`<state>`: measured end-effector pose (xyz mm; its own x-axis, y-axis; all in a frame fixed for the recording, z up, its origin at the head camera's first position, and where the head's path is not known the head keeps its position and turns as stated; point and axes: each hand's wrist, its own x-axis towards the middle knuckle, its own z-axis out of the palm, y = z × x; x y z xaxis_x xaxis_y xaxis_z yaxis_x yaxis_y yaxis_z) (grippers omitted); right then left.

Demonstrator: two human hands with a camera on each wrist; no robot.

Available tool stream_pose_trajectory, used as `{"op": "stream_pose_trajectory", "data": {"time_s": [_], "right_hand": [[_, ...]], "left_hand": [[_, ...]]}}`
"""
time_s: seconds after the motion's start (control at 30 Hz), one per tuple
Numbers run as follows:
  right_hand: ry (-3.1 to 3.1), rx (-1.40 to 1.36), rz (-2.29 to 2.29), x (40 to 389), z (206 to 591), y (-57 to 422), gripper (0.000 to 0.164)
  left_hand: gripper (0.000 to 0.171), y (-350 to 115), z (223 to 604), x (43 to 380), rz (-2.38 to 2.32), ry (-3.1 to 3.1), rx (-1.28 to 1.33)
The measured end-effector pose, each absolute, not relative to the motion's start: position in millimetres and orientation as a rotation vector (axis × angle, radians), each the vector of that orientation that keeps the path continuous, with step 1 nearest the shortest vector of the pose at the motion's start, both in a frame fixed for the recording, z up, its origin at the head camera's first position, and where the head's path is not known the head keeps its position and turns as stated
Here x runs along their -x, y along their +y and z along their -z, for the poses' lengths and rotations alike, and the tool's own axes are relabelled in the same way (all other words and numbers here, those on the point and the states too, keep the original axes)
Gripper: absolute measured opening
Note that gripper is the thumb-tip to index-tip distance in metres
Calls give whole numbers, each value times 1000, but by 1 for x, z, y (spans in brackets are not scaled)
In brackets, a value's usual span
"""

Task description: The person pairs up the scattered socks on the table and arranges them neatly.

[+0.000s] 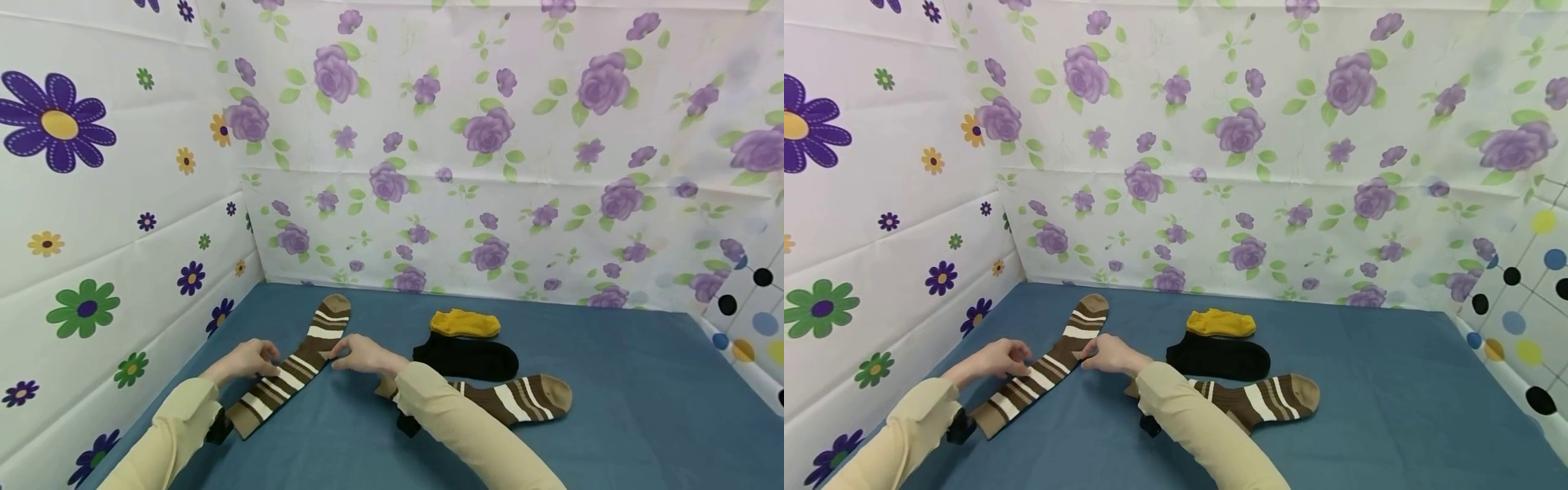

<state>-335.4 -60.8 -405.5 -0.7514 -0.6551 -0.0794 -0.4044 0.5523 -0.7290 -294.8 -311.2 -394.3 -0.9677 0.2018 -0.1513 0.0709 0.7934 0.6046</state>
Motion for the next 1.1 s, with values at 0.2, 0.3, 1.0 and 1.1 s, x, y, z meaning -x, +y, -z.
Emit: {"op": "stream_pose_trajectory", "data": {"time_s": [0.2,0.3,1.0,1.1], "right_hand": [[2464,867,943,338,409,-64,26],[2476,859,897,339,411,-66,30],[2392,914,770,325,405,-55,33],[2356,919,778,323,402,-50,32]], "left_hand": [[25,-312,394,292,-933,2746,-217],[23,-311,396,293,-939,2751,-230],[22,-302,403,297,-950,2792,-459],[22,-299,403,298,-940,2800,-460]]}}
